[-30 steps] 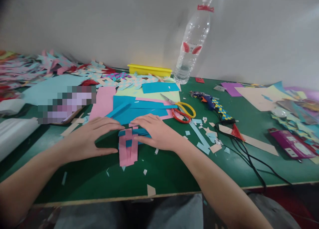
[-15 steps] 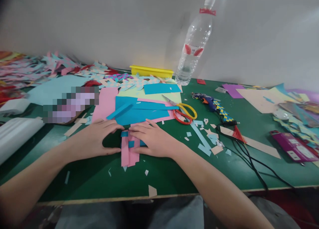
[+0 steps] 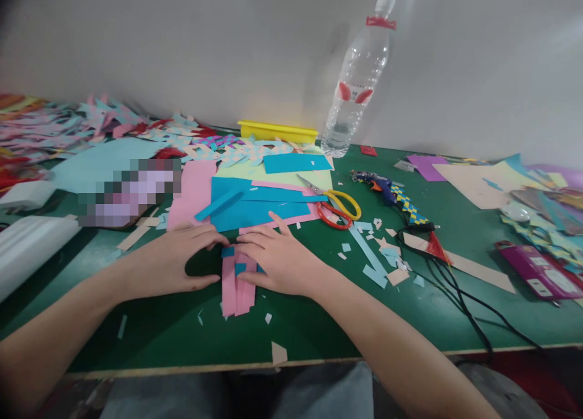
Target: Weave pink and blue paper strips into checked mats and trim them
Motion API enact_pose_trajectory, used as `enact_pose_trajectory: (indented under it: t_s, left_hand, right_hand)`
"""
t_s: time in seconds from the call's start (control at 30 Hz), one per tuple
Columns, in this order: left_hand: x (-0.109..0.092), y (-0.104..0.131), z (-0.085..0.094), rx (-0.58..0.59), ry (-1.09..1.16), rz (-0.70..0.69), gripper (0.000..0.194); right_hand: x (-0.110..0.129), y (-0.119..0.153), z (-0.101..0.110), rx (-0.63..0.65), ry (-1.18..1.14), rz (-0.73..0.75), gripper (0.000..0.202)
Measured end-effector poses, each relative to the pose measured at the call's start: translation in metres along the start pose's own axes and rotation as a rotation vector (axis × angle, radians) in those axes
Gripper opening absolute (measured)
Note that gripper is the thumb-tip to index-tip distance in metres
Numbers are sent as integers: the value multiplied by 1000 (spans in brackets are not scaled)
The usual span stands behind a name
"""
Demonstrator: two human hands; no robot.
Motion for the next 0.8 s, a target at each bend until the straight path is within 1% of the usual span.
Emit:
enact_pose_trajectory:
  t_s: [0.13,0.27,0.43,0.6,0.8]
  left_hand:
    - [-1,0,-1,-1,9,-14,47]
    - [-3,-1,-1,-1,15,-23,47]
    - [-5,-1,1,-3,38,-34,50]
    - [-6,0,4,20,38,-6,58]
    - [-5,-2,-2,10,24,-24,54]
  right_hand:
    - [1,0,1,-48,2,6,38]
    - [0,-2,-2,-59,7,9,36]
    - [1,-4,-4,-46,43,32,36]
    - [1,-6,-5,-22,77,51,36]
    - [3,-9,-4,-16,105,49,36]
Point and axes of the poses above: each hand's wrist, its own y-axis away from the middle knuckle, its own z-axis out of the back of the hand, x = y × z, the point moved 4 cm from there along -y, towards the middle knuckle, and after that the axes turned 13 degrees about z, right-handed, at the moved point
